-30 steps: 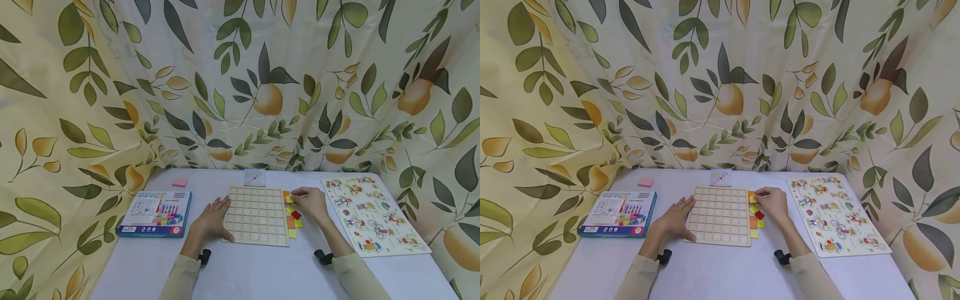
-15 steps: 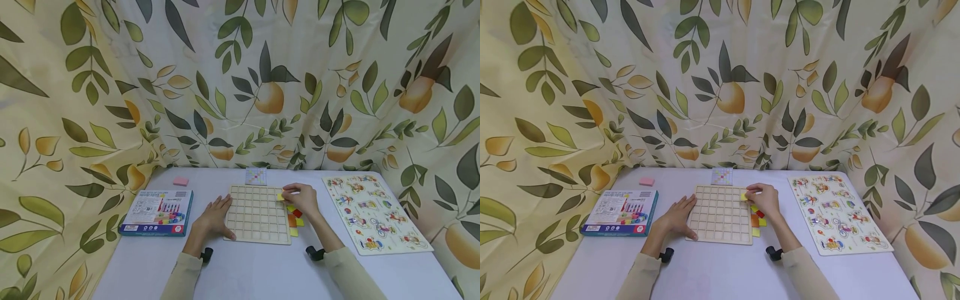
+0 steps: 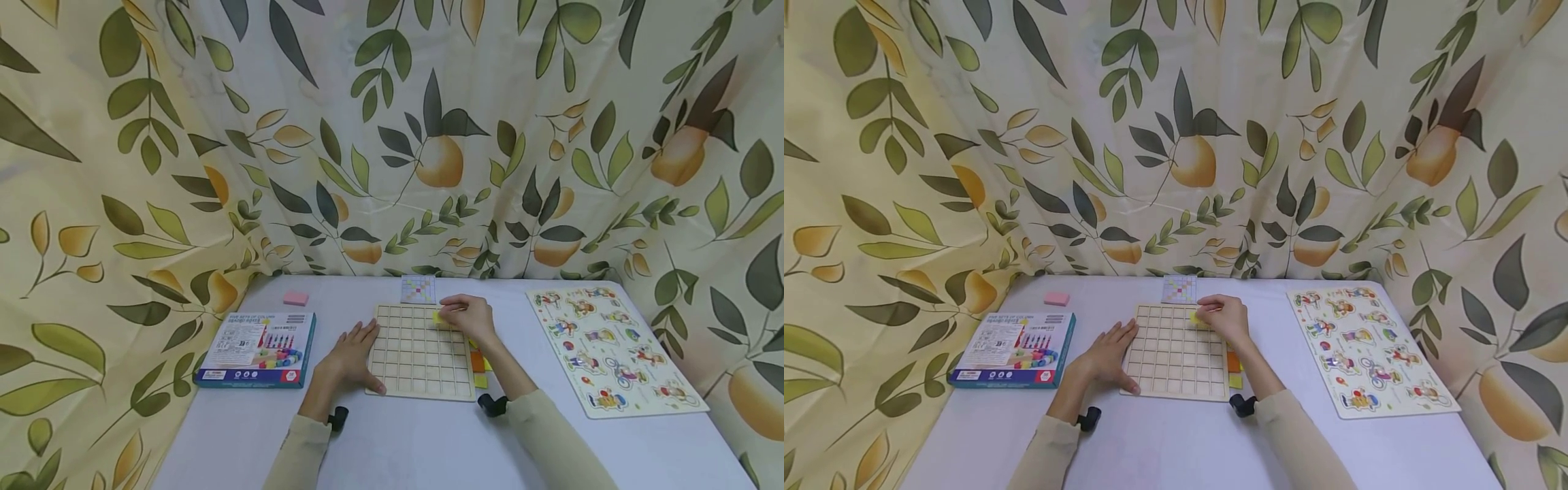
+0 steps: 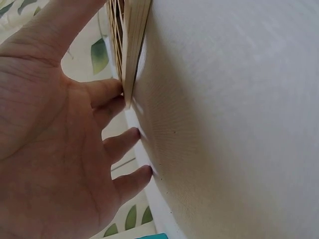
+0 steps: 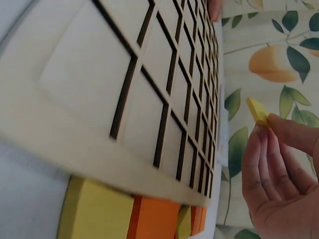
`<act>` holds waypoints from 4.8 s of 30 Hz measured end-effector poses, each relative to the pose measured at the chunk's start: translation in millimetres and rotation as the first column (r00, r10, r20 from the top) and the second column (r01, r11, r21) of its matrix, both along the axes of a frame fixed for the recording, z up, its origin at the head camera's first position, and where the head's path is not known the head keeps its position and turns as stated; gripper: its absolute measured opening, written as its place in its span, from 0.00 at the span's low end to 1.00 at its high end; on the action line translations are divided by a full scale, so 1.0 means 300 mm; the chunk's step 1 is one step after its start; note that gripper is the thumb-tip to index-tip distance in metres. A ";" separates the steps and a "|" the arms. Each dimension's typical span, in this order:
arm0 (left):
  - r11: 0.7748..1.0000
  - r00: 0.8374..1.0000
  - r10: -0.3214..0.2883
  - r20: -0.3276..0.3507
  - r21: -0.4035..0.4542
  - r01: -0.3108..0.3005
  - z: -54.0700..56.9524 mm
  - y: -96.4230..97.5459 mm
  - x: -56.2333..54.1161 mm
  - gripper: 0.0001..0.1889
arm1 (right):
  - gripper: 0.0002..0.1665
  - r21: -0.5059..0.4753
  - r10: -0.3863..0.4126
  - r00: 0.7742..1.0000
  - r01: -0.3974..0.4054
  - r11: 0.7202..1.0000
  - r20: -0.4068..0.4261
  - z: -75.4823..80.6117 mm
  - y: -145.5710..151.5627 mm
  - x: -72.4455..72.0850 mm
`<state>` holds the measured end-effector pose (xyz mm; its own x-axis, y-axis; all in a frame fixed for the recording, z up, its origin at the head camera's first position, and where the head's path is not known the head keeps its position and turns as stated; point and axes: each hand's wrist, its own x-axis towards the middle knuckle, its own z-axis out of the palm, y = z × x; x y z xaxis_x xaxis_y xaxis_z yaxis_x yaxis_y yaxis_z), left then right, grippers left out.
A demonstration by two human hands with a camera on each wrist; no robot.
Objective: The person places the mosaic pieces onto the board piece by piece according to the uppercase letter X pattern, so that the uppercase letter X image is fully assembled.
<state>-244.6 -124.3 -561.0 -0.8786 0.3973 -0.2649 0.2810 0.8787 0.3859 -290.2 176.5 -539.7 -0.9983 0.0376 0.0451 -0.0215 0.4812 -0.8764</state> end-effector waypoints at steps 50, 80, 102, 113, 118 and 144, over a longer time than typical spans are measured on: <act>1.000 0.999 -0.016 -0.028 -0.016 0.016 0.052 0.020 0.026 0.72 | 0.10 0.155 0.177 0.983 -0.168 0.973 -0.041 -0.071 -0.291 -0.110; 1.000 1.000 0.012 -0.009 -0.003 -0.012 0.039 0.003 0.021 0.73 | 0.10 0.175 0.078 0.989 -0.055 0.983 -0.122 0.051 0.056 0.066; 1.000 1.000 0.025 -0.010 -0.005 -0.025 0.043 0.010 0.025 0.71 | 0.18 0.329 0.110 0.988 -0.139 0.934 0.104 -0.020 0.185 0.120; 1.000 1.000 0.025 0.000 -0.004 -0.025 0.038 0.022 0.026 0.71 | 0.18 0.355 0.064 0.997 -0.071 0.932 0.033 -0.028 0.209 0.120; 0.999 1.000 0.029 0.009 0.018 -0.029 0.030 0.022 0.022 0.72 | 0.16 0.334 0.049 0.998 -0.060 0.941 0.042 -0.022 0.223 0.121; 1.000 0.999 0.028 -0.017 0.012 -0.028 0.047 0.022 0.030 0.72 | 0.16 0.182 0.091 0.995 -0.084 0.980 -0.030 0.040 0.078 0.068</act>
